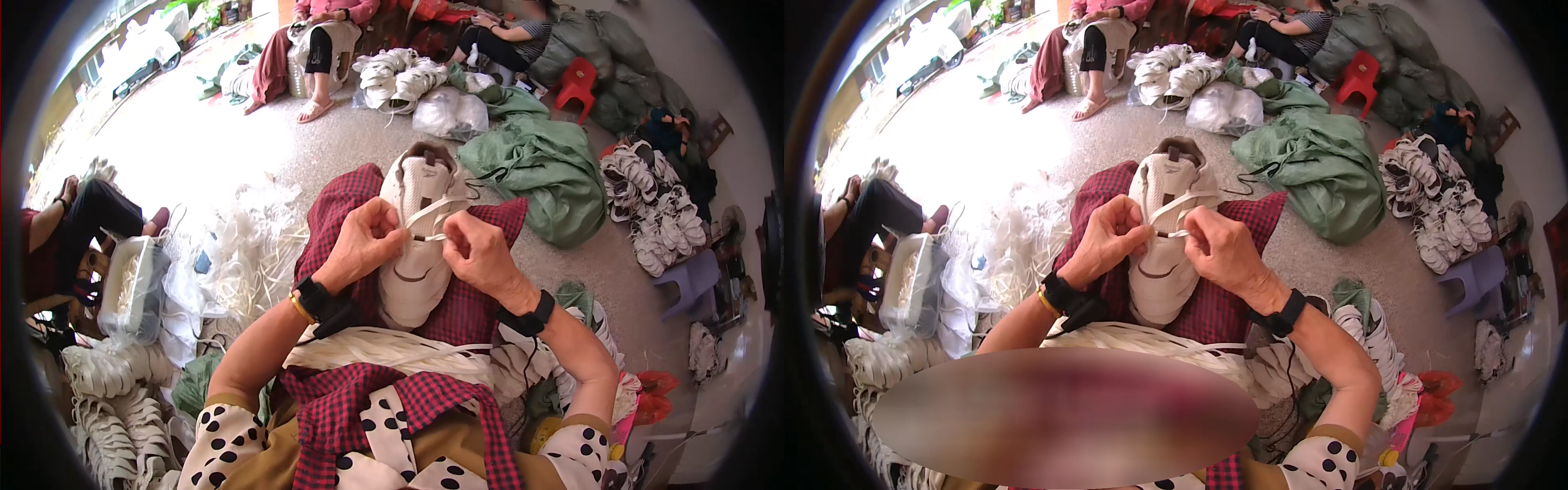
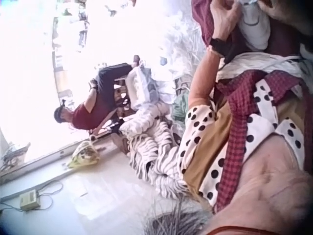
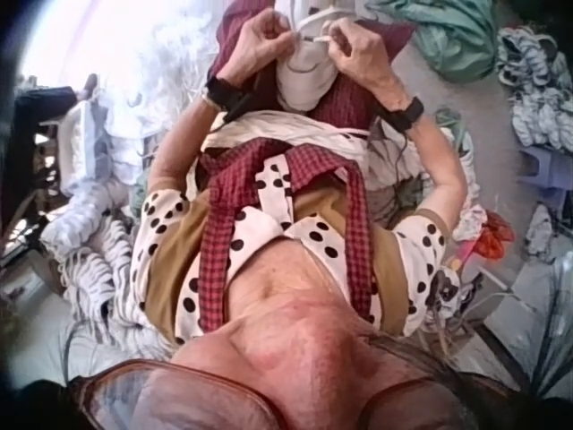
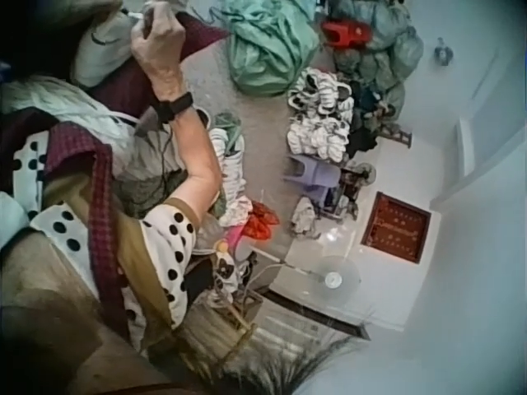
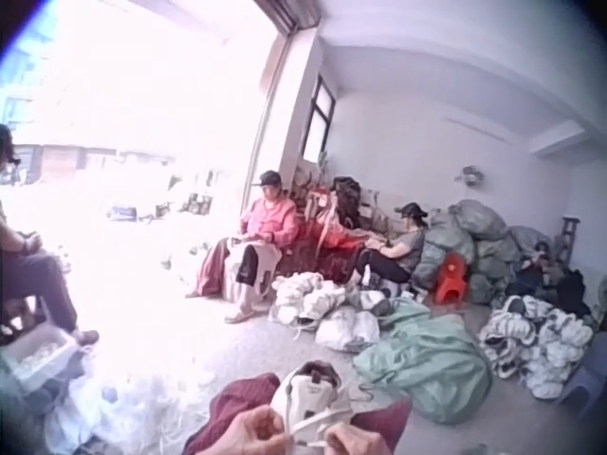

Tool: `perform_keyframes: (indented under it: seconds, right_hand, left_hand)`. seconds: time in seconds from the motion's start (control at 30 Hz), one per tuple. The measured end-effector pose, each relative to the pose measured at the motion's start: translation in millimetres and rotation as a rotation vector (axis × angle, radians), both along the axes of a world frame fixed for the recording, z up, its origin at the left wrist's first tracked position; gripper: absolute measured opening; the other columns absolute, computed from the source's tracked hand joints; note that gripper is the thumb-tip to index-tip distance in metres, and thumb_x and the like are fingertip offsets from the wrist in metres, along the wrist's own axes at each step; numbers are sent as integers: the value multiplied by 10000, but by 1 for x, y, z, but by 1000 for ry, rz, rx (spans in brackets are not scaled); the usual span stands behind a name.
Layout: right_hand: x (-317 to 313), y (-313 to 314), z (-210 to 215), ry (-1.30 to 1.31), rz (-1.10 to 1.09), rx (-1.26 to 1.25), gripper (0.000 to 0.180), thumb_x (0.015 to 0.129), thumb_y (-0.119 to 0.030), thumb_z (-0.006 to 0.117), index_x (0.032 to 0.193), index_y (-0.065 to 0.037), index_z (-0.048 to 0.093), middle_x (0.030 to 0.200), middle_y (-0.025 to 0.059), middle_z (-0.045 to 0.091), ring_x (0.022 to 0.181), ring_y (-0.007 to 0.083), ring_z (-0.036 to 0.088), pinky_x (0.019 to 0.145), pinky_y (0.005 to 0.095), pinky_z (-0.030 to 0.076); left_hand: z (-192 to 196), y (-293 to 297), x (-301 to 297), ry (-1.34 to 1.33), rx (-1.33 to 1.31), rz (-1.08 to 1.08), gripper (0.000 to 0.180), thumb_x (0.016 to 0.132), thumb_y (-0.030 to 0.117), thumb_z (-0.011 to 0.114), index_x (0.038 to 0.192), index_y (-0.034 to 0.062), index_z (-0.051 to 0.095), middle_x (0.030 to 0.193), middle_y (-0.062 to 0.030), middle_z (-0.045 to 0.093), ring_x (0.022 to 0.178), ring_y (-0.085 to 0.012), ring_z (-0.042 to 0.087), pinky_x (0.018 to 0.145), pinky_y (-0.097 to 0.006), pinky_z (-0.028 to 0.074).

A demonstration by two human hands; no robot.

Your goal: The recorder is lacing a white shoe upper while sitting on the floor with other workers in a workshop environment.

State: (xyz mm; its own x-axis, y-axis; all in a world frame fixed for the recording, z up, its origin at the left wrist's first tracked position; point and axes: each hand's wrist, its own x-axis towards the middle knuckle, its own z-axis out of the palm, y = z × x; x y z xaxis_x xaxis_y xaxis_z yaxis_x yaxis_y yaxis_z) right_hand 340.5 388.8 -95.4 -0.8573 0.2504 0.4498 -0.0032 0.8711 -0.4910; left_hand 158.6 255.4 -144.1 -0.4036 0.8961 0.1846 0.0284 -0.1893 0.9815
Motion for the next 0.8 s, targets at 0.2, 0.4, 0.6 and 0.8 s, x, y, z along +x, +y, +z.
perform_keyframes:
  seconds: [0.2,0.4,0.6,0.8]
  right_hand:
    - [1,5,-3,53,47,10,261,757,68,655,977,-17,544,898,104,570,749,246,662,647,356,550]
    - [1,18,9,-3,95,-138,277,753,100,612,1001,-8,552,891,107,570,729,253,635,673,337,544]
    - [-20,31,19,148,108,136,300,784,71,666,1055,-27,584,974,133,544,890,318,634,714,387,531]
    - [-36,47,-2,195,269,497,301,817,-20,649,1098,-74,743,1038,166,623,995,370,617,858,438,530]
  left_hand:
    - [9,-2,6,-70,-14,15,197,867,87,706,878,37,516,737,15,584,611,-51,589,571,-205,497]
    - [12,-7,12,468,83,224,191,876,60,709,863,38,520,741,8,575,628,-52,560,541,-244,465]
    - [44,-1,24,890,136,126,200,800,21,732,970,71,640,867,-93,562,726,-250,621,639,-359,498]
    - [20,0,29,1296,-169,129,384,800,79,674,1170,70,571,1069,-136,618,812,-311,668,592,-404,551]
